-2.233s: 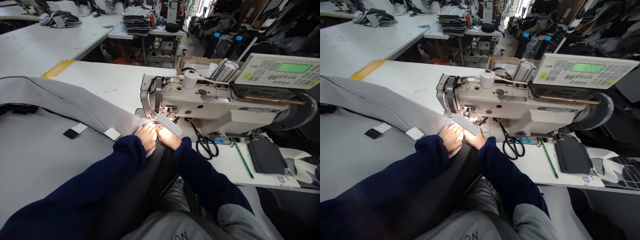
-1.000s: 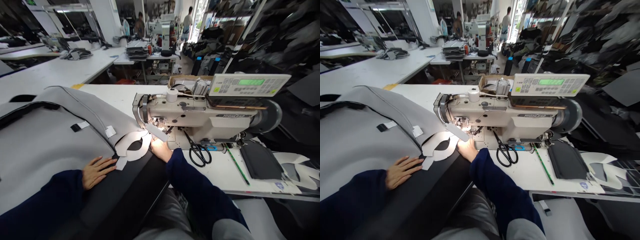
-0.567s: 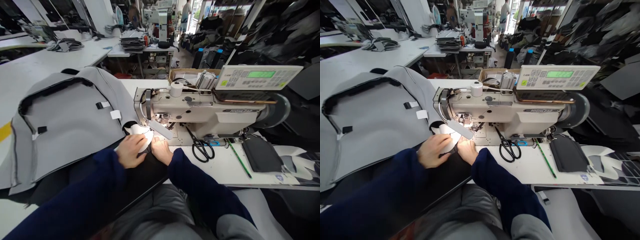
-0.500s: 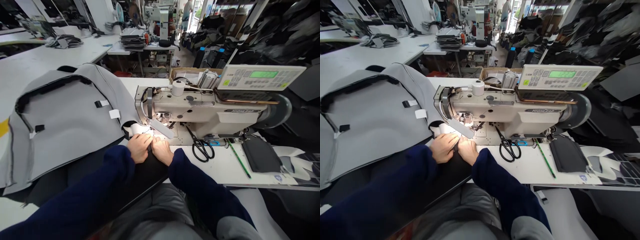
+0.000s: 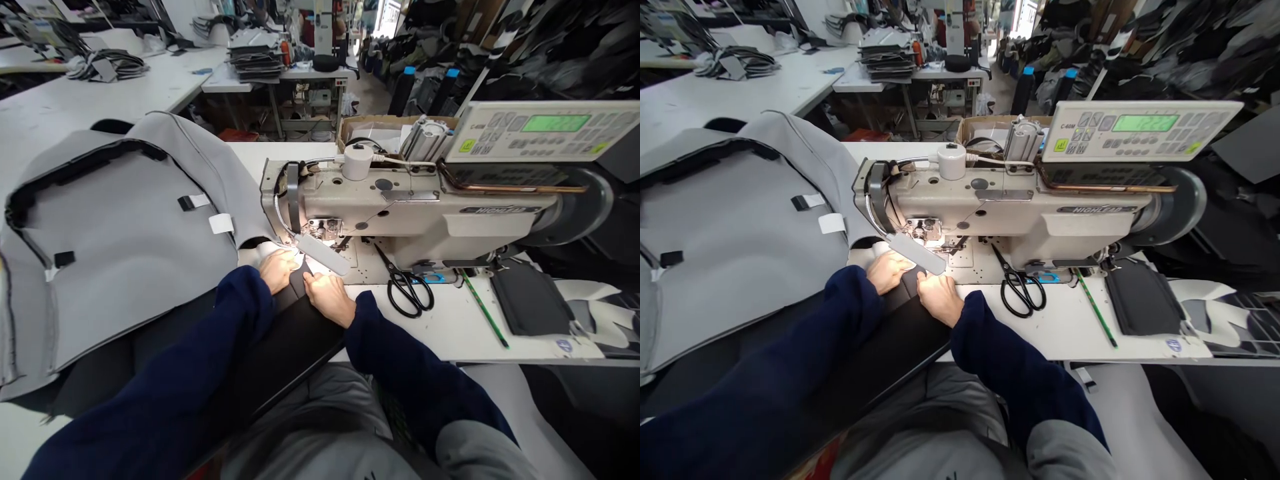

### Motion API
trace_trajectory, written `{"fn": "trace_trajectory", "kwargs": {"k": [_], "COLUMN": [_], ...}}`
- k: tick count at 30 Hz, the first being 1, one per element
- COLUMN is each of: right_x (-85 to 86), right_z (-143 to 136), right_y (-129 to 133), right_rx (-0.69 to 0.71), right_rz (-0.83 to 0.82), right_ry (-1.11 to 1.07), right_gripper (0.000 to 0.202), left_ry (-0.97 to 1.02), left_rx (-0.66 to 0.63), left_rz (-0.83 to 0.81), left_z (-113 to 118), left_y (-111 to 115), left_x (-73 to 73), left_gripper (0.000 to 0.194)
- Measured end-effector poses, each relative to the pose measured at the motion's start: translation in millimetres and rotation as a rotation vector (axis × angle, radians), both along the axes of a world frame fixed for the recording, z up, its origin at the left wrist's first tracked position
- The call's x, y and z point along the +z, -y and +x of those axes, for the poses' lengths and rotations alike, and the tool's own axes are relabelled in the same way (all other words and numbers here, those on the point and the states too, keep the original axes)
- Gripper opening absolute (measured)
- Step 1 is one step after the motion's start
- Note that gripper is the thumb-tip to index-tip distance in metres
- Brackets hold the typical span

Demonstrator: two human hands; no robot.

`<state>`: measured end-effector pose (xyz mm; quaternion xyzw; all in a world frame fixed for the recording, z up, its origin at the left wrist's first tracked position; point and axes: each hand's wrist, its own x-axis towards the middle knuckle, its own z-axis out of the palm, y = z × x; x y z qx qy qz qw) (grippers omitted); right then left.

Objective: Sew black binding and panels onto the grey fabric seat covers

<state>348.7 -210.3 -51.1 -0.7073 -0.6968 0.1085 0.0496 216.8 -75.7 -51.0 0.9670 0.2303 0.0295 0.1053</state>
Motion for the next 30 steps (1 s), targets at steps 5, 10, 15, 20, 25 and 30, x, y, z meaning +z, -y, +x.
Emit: {"fn": "trace_trajectory", "kwargs": {"k": [5,10,15,20,25,30], "right_x": [-8.2,-14.6,-9.7,-3.1,-6.5,-12.7], "right_z": [1,3,11,-10,-34,-49], "right_y": [-7,-11,7,36,39,32], "right_rx": [0.018,0.059,0.378,0.776,0.743,0.66], "right_rz": [0.044,0.167,0.339,0.269,0.255,0.283], "right_ry": [0.027,0.068,-0.078,-0.16,-0.104,-0.052], "right_gripper": [0.036,0.038,0.046,0.078,0.077,0.079], "left_ry": [-0.006,0.114,0.078,-0.024,-0.067,-0.05], "left_rx": [0.044,0.203,0.139,0.101,0.096,0.124], "left_rz": [0.061,0.076,0.092,0.15,0.147,0.135], "left_z": [10,15,5,-2,5,9], "left_y": [13,14,18,29,37,39], "left_x": [-1.5,-5.6,-1.0,3.7,1.0,-1.5], "left_gripper": [0.033,0.036,0.03,0.029,0.022,0.021]}}
